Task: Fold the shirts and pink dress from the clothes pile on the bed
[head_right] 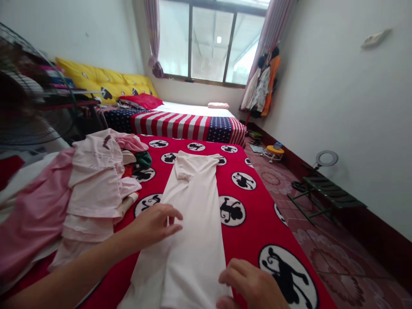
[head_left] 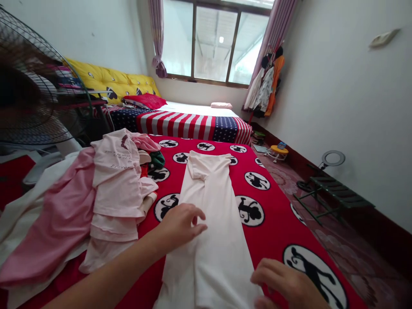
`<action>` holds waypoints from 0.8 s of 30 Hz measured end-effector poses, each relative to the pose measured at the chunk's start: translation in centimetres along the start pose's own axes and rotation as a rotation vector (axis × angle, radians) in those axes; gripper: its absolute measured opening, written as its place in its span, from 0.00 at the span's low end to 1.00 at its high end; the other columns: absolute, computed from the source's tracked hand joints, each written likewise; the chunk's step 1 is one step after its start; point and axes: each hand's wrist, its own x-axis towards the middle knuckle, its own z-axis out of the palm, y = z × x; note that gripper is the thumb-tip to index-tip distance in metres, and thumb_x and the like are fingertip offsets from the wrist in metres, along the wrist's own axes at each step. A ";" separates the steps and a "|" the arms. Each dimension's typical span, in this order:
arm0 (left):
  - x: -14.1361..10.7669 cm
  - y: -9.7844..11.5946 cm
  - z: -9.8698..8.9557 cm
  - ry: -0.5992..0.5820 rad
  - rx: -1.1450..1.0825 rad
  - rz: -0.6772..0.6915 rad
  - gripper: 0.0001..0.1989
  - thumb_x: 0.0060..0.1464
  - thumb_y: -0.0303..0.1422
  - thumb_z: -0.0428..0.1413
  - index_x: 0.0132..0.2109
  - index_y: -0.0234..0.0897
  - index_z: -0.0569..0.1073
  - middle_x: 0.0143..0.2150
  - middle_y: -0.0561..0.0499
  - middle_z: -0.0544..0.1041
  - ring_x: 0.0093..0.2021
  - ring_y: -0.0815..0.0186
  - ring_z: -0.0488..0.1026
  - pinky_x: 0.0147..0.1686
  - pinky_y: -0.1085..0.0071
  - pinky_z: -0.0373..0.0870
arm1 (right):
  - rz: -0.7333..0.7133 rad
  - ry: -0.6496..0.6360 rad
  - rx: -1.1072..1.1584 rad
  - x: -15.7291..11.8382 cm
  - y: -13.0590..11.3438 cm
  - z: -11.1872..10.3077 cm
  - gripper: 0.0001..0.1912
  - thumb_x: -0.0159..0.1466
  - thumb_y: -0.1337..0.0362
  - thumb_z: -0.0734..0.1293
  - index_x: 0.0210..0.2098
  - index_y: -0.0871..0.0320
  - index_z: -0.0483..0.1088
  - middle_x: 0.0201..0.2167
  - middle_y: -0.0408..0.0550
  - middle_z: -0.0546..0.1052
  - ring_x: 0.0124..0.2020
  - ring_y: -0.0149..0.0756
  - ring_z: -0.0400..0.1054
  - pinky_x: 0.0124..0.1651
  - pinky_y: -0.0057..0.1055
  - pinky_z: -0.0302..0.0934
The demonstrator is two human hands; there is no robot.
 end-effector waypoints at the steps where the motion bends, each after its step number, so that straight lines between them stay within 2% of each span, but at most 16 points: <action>1: 1.6 -0.4 -0.4 0.076 0.001 0.002 0.11 0.54 0.39 0.56 0.42 0.43 0.79 0.36 0.51 0.78 0.35 0.62 0.74 0.36 0.70 0.67 | 0.055 0.005 0.038 1.3 0.6 -0.8 0.07 0.65 0.58 0.64 0.36 0.54 0.70 0.33 0.44 0.74 0.31 0.31 0.69 0.33 0.25 0.60; 3: 5.0 -1.4 -0.8 0.227 0.006 0.040 0.12 0.57 0.36 0.53 0.46 0.40 0.77 0.44 0.49 0.77 0.40 0.62 0.75 0.41 0.69 0.69 | 0.150 0.052 0.137 4.7 2.3 -2.5 0.07 0.64 0.60 0.63 0.34 0.55 0.71 0.33 0.44 0.74 0.33 0.31 0.68 0.35 0.25 0.60; 5: 8.6 -2.6 -0.8 0.303 0.023 0.105 0.14 0.60 0.32 0.49 0.49 0.38 0.75 0.50 0.47 0.75 0.47 0.62 0.74 0.47 0.69 0.68 | 0.202 0.133 0.251 9.0 4.8 -3.9 0.08 0.62 0.60 0.64 0.32 0.56 0.72 0.30 0.44 0.75 0.32 0.32 0.68 0.33 0.25 0.60; 8: 13.5 -4.5 -0.3 0.254 0.107 0.136 0.17 0.62 0.30 0.46 0.54 0.37 0.72 0.58 0.45 0.70 0.56 0.62 0.68 0.55 0.67 0.64 | 0.294 0.259 0.341 16.0 9.3 -5.5 0.09 0.59 0.59 0.65 0.31 0.59 0.73 0.28 0.44 0.76 0.29 0.33 0.69 0.30 0.25 0.62; 12: 17.7 -7.1 0.5 0.153 0.170 0.091 0.19 0.62 0.35 0.47 0.58 0.40 0.69 0.64 0.43 0.64 0.64 0.55 0.60 0.61 0.53 0.56 | 0.422 0.422 0.249 24.7 14.3 -6.5 0.10 0.57 0.63 0.64 0.33 0.61 0.74 0.24 0.46 0.76 0.25 0.32 0.70 0.25 0.24 0.61; 15: 18.9 -8.6 1.1 0.114 0.190 0.050 0.23 0.60 0.41 0.48 0.61 0.42 0.65 0.67 0.41 0.58 0.66 0.48 0.54 0.61 0.43 0.49 | 0.445 0.459 0.132 29.9 16.8 -6.4 0.12 0.57 0.66 0.62 0.37 0.62 0.75 0.26 0.47 0.77 0.28 0.34 0.72 0.29 0.26 0.63; 18: 19.0 -9.3 1.7 0.110 0.220 -0.009 0.28 0.59 0.46 0.48 0.64 0.44 0.62 0.70 0.39 0.51 0.68 0.44 0.47 0.62 0.42 0.45 | 0.421 0.408 -0.002 33.4 18.4 -5.7 0.12 0.58 0.65 0.63 0.38 0.58 0.76 0.31 0.47 0.79 0.35 0.36 0.72 0.38 0.28 0.64; 21: 18.6 -9.6 2.1 0.107 0.237 -0.048 0.31 0.58 0.50 0.48 0.66 0.46 0.59 0.71 0.40 0.48 0.69 0.45 0.43 0.63 0.46 0.44 | 0.405 0.296 -0.128 35.0 19.5 -4.8 0.10 0.59 0.62 0.64 0.35 0.54 0.78 0.40 0.48 0.78 0.44 0.42 0.71 0.46 0.32 0.62; 24: 18.7 -9.8 2.2 0.099 0.236 -0.066 0.34 0.56 0.52 0.49 0.67 0.48 0.55 0.72 0.43 0.45 0.70 0.46 0.40 0.64 0.47 0.42 | 0.446 0.241 -0.245 35.2 19.9 -4.3 0.13 0.62 0.60 0.62 0.42 0.52 0.77 0.49 0.54 0.73 0.51 0.51 0.66 0.50 0.43 0.61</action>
